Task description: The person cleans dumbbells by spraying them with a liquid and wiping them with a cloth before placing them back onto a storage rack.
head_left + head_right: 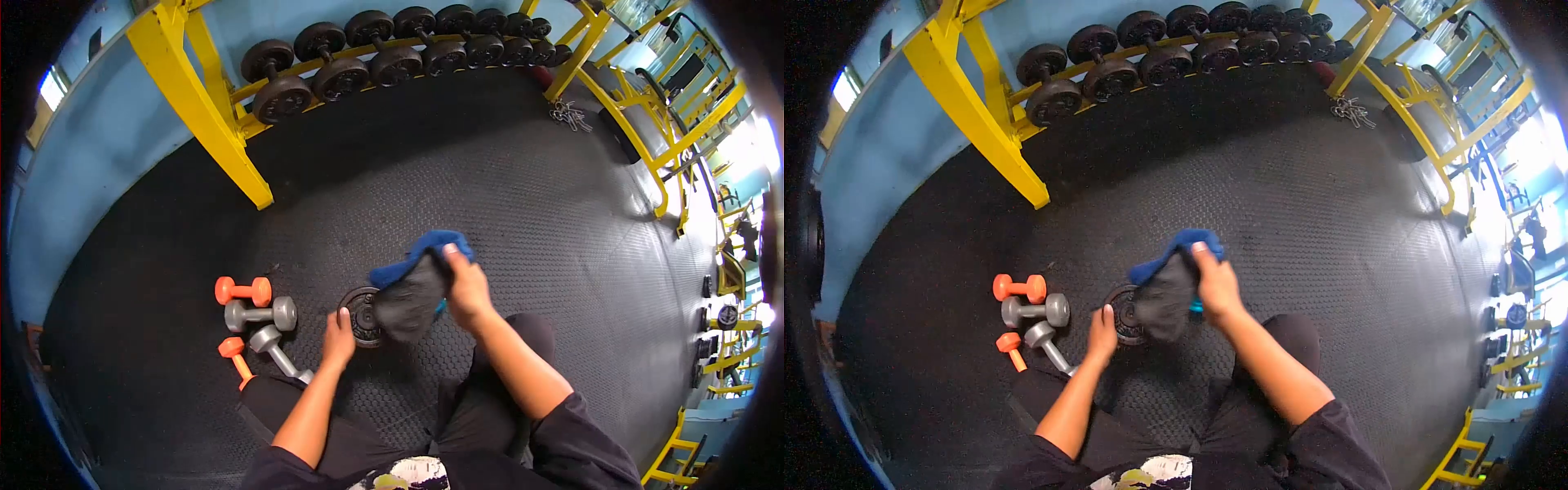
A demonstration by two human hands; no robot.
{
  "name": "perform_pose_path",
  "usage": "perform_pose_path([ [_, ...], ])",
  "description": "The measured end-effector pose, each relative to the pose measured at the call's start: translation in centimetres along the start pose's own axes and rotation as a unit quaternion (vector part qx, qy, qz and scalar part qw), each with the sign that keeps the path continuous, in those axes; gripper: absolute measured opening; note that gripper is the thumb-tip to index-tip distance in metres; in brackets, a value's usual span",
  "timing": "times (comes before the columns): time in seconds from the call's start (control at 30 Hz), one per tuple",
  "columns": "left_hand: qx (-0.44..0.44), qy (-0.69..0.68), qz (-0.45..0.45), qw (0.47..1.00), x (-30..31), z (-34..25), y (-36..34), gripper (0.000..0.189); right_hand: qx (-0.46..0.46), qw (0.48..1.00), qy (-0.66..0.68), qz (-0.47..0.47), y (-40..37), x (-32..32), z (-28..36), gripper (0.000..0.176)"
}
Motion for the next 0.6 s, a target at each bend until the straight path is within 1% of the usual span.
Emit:
perform_pose_path([
  [0.03, -0.016, -0.002, -0.02, 1.0, -0.2, -0.2, -0.3, 0.056, -0.021, 0.997, 0.072, -0.025, 1.0, 1.1, 0.8, 0.046],
  [0.07, -0.031, -0.006, -0.04, 0.999, -0.4, -0.6, -0.2, 0.057, -0.018, 0.988, 0.151, -0.031, 1.4, 1.6, 1.9, 0.039],
  [0.1, -0.045, 0.004, -0.067, 0.997, -0.4, -1.0, 0.1, 0.057, -0.006, 0.983, 0.18, -0.036, 2.6, 2.4, 2.3, 0.037],
  [0.13, -0.045, 0.014, -0.069, 0.996, -0.6, -1.1, 0.6, 0.057, 0.003, 0.977, 0.21, -0.046, 3.7, 3.2, 2.4, 0.036],
  [0.17, -0.023, -0.009, -0.067, 0.997, -0.7, -1.6, 1.5, 0.057, 0.018, 0.981, 0.183, -0.052, 3.6, 3.3, 3.4, 0.037],
  [0.2, -0.001, -0.032, -0.064, 0.997, -0.9, -1.9, 2.2, 0.058, 0.011, 0.98, 0.188, -0.057, 4.3, 3.5, 3.1, 0.037],
  [0.23, 0.016, -0.05, -0.066, 0.996, -1.5, -1.4, 3.6, 0.057, 0.042, 0.986, 0.145, -0.066, 5.2, 3.6, 3.3, 0.038],
  [0.27, 0.049, -0.075, -0.038, 0.995, -1.8, -2.3, 4.3, 0.057, 0.076, 0.989, 0.103, -0.072, 5.8, 3.4, 3.6, 0.039],
  [0.3, 0.07, -0.079, -0.036, 0.994, -2.2, -2.7, 5.2, 0.055, 0.093, 0.985, 0.1, -0.107, 5.8, 3.2, 3.9, 0.039],
  [0.33, 0.092, -0.083, -0.035, 0.992, -2.6, -3.2, 6.1, 0.053, 0.09, 0.985, 0.104, -0.1, 6.4, 3.1, 3.8, 0.039],
  [0.37, 0.09, -0.08, -0.042, 0.992, -3.0, -3.7, 7.2, 0.053, 0.076, 0.988, 0.1, -0.085, 7.1, 3.0, 3.3, 0.037],
  [0.4, 0.098, -0.105, -0.046, 0.989, -3.7, -4.4, 8.2, 0.046, 0.063, 0.991, 0.096, -0.072, 7.7, 3.0, 2.8, 0.035],
  [0.43, 0.104, -0.131, -0.047, 0.985, -4.4, -5.1, 9.2, 0.042, 0.057, 0.995, 0.07, -0.05, 8.4, 3.0, 2.5, 0.036],
  [0.47, 0.101, -0.13, -0.05, 0.985, -4.7, -6.8, 9.6, 0.042, 0.058, 0.994, 0.074, -0.048, 8.8, 2.8, 2.6, 0.036],
  [0.5, 0.15, -0.196, -0.012, 0.969, -5.3, -8.3, 9.4, 0.038, 0.025, 0.991, 0.117, -0.067, 9.0, 2.6, 2.2, 0.036],
  [0.53, 0.199, -0.26, 0.026, 0.945, -6.2, -9.6, 9.2, 0.038, -0.009, 0.984, 0.159, -0.086, 9.2, 2.5, 1.7, 0.035],
  [0.57, 0.206, -0.288, 0.054, 0.934, -7.2, -9.5, 10.5, 0.043, -0.03, 0.978, 0.197, -0.066, 9.8, 2.1, 0.9, 0.036],
  [0.6, 0.206, -0.285, 0.052, 0.935, -8.2, -9.5, 11.2, 0.043, -0.058, 0.975, 0.19, -0.097, 8.5, 1.9, 2.1, 0.038],
])
Point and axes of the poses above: each hand's wrist, its own y-axis towards the middle knuckle, its own x-axis out of the back of the hand, z = x × y, the point moved 6 cm from there along y, towards the middle knuckle, and after that the axes turned 13 degrees about -z, right-handed, at the moved point
